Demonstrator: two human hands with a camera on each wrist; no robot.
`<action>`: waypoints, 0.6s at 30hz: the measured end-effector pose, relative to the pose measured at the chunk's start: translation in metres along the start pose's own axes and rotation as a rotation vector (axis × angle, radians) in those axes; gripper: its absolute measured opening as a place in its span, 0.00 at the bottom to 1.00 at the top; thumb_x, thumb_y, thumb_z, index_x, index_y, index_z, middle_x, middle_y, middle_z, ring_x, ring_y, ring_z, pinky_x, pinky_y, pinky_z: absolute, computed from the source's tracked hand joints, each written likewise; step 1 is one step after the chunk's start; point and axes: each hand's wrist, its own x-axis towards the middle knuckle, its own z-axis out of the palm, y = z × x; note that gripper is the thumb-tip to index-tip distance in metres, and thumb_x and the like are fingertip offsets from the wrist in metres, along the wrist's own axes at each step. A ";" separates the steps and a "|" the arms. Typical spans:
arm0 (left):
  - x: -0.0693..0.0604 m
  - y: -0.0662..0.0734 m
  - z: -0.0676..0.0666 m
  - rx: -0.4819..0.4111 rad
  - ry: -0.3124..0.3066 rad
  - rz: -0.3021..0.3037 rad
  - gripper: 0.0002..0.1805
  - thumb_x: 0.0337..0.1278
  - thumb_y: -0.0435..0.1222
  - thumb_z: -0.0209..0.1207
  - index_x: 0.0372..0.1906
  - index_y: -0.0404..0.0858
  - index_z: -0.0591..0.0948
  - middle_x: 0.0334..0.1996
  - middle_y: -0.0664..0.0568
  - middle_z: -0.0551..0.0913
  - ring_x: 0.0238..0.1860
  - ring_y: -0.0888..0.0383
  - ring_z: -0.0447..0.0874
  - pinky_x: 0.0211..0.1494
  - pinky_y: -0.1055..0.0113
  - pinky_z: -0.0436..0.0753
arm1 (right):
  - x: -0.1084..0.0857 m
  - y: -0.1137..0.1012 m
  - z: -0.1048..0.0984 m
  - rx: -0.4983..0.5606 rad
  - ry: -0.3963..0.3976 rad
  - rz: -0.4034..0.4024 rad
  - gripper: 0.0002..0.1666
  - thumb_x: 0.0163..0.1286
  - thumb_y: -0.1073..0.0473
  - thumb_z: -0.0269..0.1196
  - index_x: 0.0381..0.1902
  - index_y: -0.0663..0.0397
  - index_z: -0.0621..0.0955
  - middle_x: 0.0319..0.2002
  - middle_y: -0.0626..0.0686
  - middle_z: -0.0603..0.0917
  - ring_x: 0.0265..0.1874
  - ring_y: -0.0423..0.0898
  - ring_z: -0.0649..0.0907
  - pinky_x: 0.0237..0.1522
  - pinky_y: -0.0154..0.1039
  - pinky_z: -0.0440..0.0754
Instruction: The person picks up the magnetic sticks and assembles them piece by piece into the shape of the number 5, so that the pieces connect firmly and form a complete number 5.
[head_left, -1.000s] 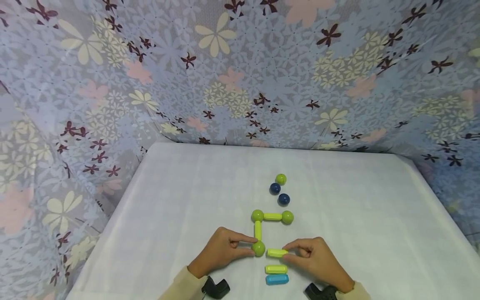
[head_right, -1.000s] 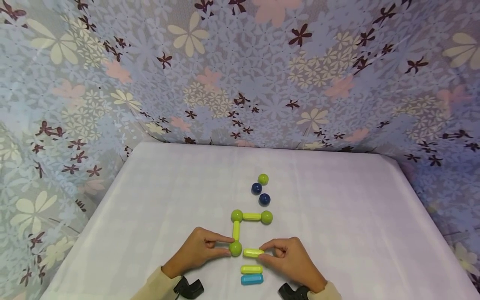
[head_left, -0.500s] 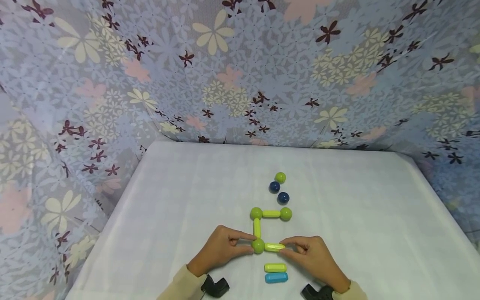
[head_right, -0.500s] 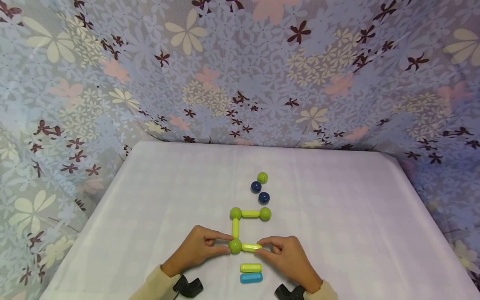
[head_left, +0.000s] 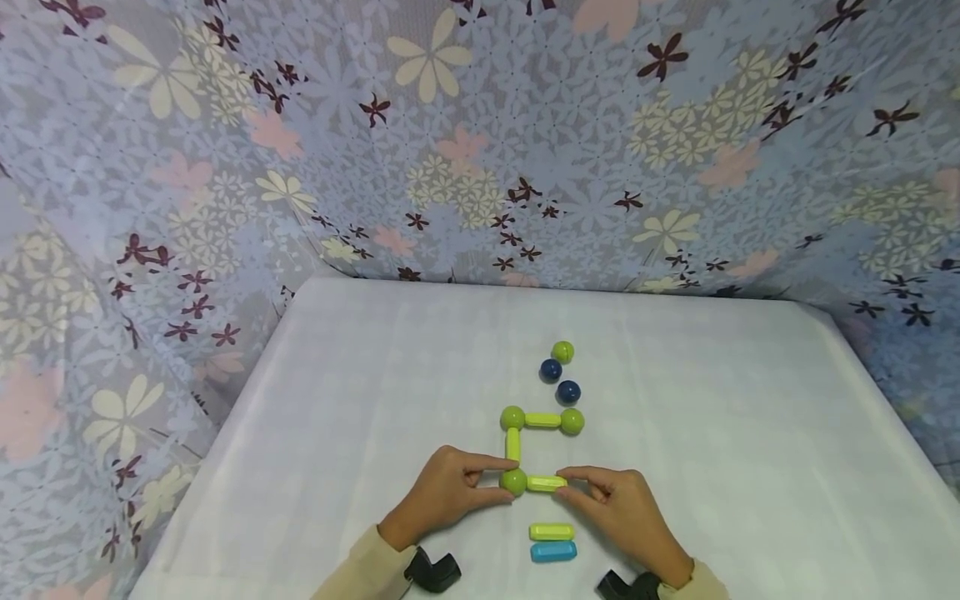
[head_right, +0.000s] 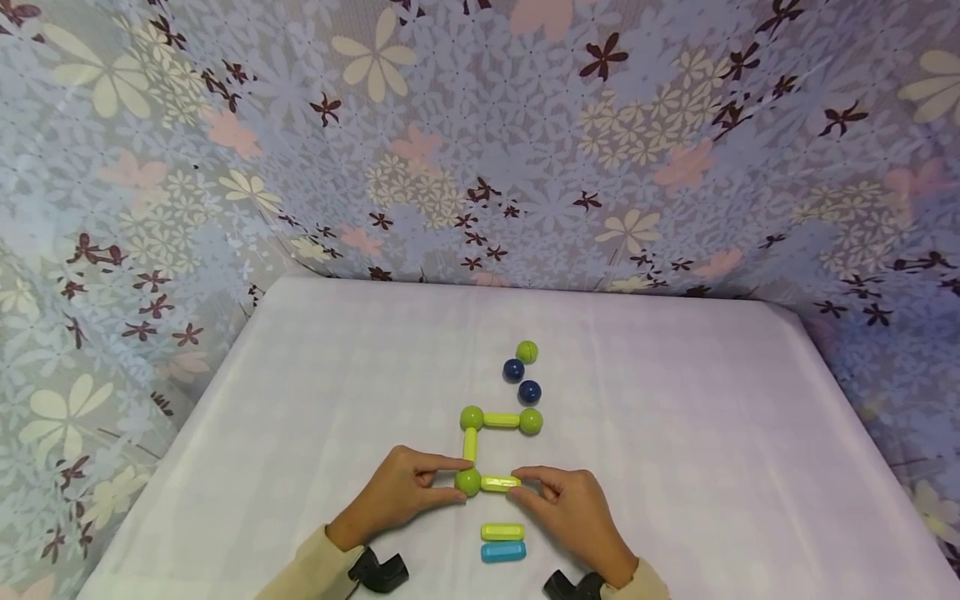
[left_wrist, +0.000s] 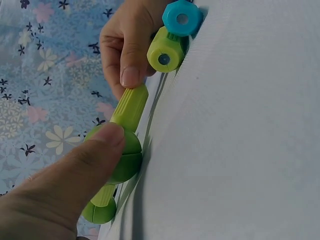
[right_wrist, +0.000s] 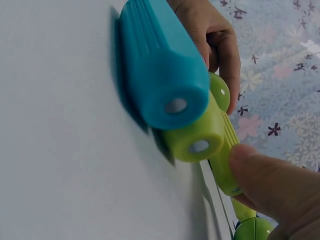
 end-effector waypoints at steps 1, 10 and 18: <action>0.000 0.000 0.000 -0.001 -0.003 -0.006 0.21 0.52 0.50 0.75 0.53 0.51 0.90 0.11 0.69 0.59 0.15 0.72 0.52 0.20 0.76 0.56 | 0.000 0.000 0.000 0.003 0.001 0.006 0.11 0.61 0.49 0.76 0.42 0.39 0.91 0.11 0.34 0.61 0.13 0.32 0.60 0.19 0.29 0.60; -0.001 -0.001 0.002 -0.015 -0.002 -0.013 0.21 0.52 0.50 0.75 0.53 0.53 0.90 0.10 0.70 0.59 0.15 0.73 0.52 0.20 0.76 0.57 | -0.003 0.002 -0.001 0.048 0.053 -0.040 0.12 0.62 0.49 0.76 0.43 0.40 0.91 0.11 0.33 0.60 0.13 0.30 0.58 0.18 0.30 0.61; -0.004 0.000 0.000 -0.012 0.014 -0.034 0.20 0.51 0.48 0.76 0.52 0.55 0.90 0.11 0.70 0.58 0.15 0.72 0.51 0.20 0.76 0.56 | 0.005 0.008 0.000 0.192 0.227 -0.027 0.09 0.66 0.54 0.74 0.44 0.45 0.91 0.12 0.38 0.60 0.13 0.32 0.58 0.17 0.33 0.63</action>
